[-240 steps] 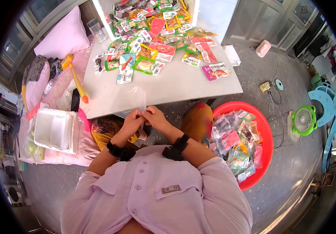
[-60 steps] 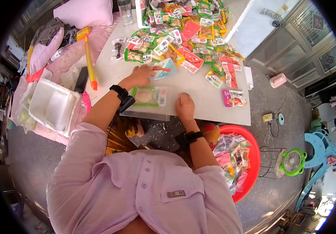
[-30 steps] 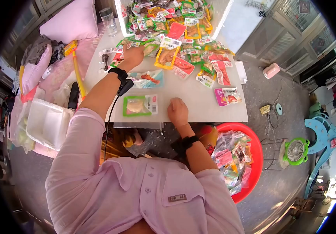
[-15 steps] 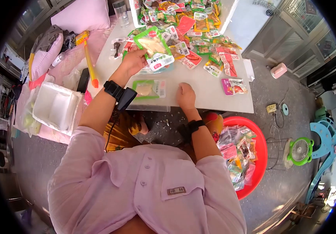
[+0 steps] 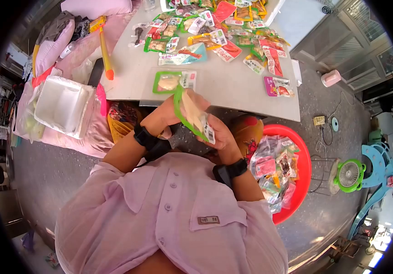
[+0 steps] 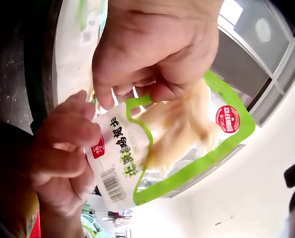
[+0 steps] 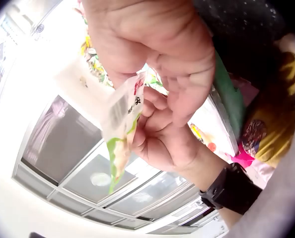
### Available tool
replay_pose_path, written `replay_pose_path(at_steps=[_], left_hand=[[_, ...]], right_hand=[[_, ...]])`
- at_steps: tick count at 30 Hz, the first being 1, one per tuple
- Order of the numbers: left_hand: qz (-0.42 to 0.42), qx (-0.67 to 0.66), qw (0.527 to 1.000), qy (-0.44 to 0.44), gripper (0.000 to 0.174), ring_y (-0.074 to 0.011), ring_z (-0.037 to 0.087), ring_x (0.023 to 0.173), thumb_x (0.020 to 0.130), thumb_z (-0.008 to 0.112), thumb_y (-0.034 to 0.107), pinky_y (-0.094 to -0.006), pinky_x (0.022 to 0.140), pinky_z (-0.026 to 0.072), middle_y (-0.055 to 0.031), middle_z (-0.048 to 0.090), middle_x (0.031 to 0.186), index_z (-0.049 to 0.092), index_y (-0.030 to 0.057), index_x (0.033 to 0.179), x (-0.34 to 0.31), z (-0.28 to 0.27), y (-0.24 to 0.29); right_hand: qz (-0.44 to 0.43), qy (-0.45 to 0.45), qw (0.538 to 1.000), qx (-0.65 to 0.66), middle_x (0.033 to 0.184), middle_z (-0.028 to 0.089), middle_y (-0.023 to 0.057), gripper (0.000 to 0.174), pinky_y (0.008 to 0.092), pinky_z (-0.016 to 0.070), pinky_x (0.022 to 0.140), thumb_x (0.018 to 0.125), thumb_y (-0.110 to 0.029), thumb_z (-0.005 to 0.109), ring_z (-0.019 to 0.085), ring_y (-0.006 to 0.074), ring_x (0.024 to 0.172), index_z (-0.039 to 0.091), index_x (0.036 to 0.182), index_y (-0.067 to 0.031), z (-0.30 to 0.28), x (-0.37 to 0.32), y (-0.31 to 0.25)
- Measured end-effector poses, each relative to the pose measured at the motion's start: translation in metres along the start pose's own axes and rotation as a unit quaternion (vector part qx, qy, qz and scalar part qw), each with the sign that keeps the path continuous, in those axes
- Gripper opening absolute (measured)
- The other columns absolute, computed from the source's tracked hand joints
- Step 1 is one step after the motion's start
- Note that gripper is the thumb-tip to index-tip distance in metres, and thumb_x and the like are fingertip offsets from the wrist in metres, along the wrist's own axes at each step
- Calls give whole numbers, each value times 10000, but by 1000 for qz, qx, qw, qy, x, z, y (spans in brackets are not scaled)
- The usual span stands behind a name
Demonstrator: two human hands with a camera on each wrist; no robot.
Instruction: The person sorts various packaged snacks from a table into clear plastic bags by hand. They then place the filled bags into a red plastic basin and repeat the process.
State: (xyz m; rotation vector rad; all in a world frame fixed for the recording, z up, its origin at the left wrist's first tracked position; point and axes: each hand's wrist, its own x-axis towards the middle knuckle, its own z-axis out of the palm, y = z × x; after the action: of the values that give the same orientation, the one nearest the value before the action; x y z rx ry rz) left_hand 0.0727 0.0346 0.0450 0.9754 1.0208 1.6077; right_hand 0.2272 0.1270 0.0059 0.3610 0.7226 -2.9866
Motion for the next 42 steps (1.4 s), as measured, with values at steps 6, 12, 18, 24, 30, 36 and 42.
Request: replay_pose_path(at_steps=[6, 12, 18, 24, 30, 36, 42], left_hand=[[96, 221, 970, 1, 269, -173, 530, 752, 660, 620, 98, -266, 687, 433, -76, 541, 846, 524, 33, 904, -4, -26, -27], [47, 464, 846, 258, 252, -207, 518, 762, 683, 595, 156, -308, 658, 414, -103, 522, 832, 510, 28, 883, -2, -34, -35], [-34, 643, 734, 217, 358, -307, 526, 792, 703, 529, 270, -372, 669, 419, -145, 531, 848, 471, 51, 981, 21, -9, -28], [-68, 589, 775, 219, 361, -337, 536, 745, 714, 475, 189, -396, 654, 420, -171, 561, 812, 442, 42, 1042, 21, -12, -29], [-74, 502, 824, 251, 293, -358, 521, 774, 713, 442, 119, -425, 662, 401, -202, 548, 833, 443, 22, 990, 9, -7, -19], [27, 521, 802, 289, 267, -351, 523, 765, 725, 432, 101, -417, 653, 407, -190, 553, 824, 475, 31, 980, 2, -11, -25], [72, 596, 764, 235, 223, -338, 530, 710, 718, 454, 99, -418, 607, 416, -156, 555, 786, 490, 47, 932, 1, -3, -20]], right_hand=[[-138, 44, 989, -15, 960, 548, 103, 370, 319, 493, 645, 773, -147, 546, 558, 206, 833, 424, 1098, -18, 8, -12, 6], [-272, 166, 943, -93, 948, 550, 112, 266, 362, 485, 712, 781, -37, 488, 559, 224, 841, 459, 1044, -5, -4, -19, -36], [-349, 218, 907, -93, 975, 519, 134, 253, 394, 488, 724, 795, 3, 428, 546, 252, 859, 425, 1048, 14, -20, -3, -52], [-336, 235, 907, -98, 962, 519, 135, 245, 396, 495, 702, 791, 4, 431, 551, 252, 843, 421, 1036, 13, -12, 4, -51], [-280, 227, 926, -108, 949, 527, 138, 242, 395, 502, 681, 791, -6, 433, 557, 252, 824, 422, 1032, 10, -17, 13, -43], [-256, 211, 934, -131, 933, 536, 133, 235, 391, 510, 650, 786, -9, 440, 565, 249, 801, 432, 1021, 7, -25, 13, -44], [-224, 180, 949, -127, 929, 538, 125, 239, 391, 511, 642, 782, -11, 448, 566, 239, 791, 439, 1021, 1, -18, 23, -38]])
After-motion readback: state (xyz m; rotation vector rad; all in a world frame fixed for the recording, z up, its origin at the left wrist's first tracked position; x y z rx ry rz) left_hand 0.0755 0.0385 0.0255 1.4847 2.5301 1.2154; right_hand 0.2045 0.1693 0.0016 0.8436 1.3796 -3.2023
